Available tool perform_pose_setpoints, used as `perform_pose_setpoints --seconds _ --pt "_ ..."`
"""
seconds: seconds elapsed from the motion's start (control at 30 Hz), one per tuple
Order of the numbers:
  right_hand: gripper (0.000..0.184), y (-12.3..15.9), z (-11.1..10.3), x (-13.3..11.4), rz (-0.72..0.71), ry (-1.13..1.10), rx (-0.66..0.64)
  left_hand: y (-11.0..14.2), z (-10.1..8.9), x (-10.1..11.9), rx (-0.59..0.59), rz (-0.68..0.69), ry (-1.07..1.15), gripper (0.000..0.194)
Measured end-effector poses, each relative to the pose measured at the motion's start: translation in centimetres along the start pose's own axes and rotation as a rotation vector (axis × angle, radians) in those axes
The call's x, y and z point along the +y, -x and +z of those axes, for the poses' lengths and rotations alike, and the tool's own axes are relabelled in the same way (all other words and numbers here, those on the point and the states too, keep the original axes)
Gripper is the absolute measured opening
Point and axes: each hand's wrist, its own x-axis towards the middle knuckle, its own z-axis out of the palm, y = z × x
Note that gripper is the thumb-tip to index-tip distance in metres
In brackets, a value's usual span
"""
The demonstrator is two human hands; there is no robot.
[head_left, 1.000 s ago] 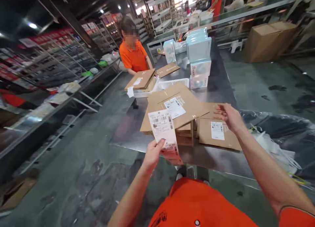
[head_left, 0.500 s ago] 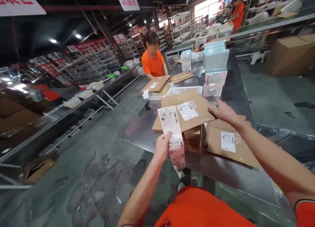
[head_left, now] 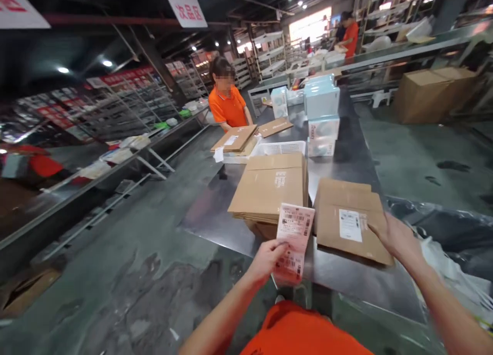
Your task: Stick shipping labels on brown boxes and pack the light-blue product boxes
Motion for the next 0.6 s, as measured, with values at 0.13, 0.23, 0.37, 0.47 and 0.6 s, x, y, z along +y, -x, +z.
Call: perform_pose_setpoints --seconds 0.13,0.23,0.37,0.47,0.6 --pt "0.056 -0.9 3.5 -13.3 -0.342 -0.314 -0.468 0.5 -0.5 -0.1 -0.007 0.055 -0.043 0.051" --pt "0.037 0.7 6.3 -20.1 -0.508 -0.281 -0.631 2.1 -1.9 1.3 -0.064 0.125 0.081 0.053" --pt "0.037 2.7 8.8 -22.6 -0.563 -0.313 -0.703 2.9 -3.4 4.3 0.049 0.299 0.285 0.058" --pt "0.036 2.3 9.8 -23.4 -0.588 -0.291 -0.681 1.1 -4.2 6.0 0.324 0.317 0.231 0.030" --pt "0.037 -2.3 11.4 -25.0 -0.635 -0.183 -0.611 -2.1 -5.7 5.9 0.428 0.318 0.115 0.047"
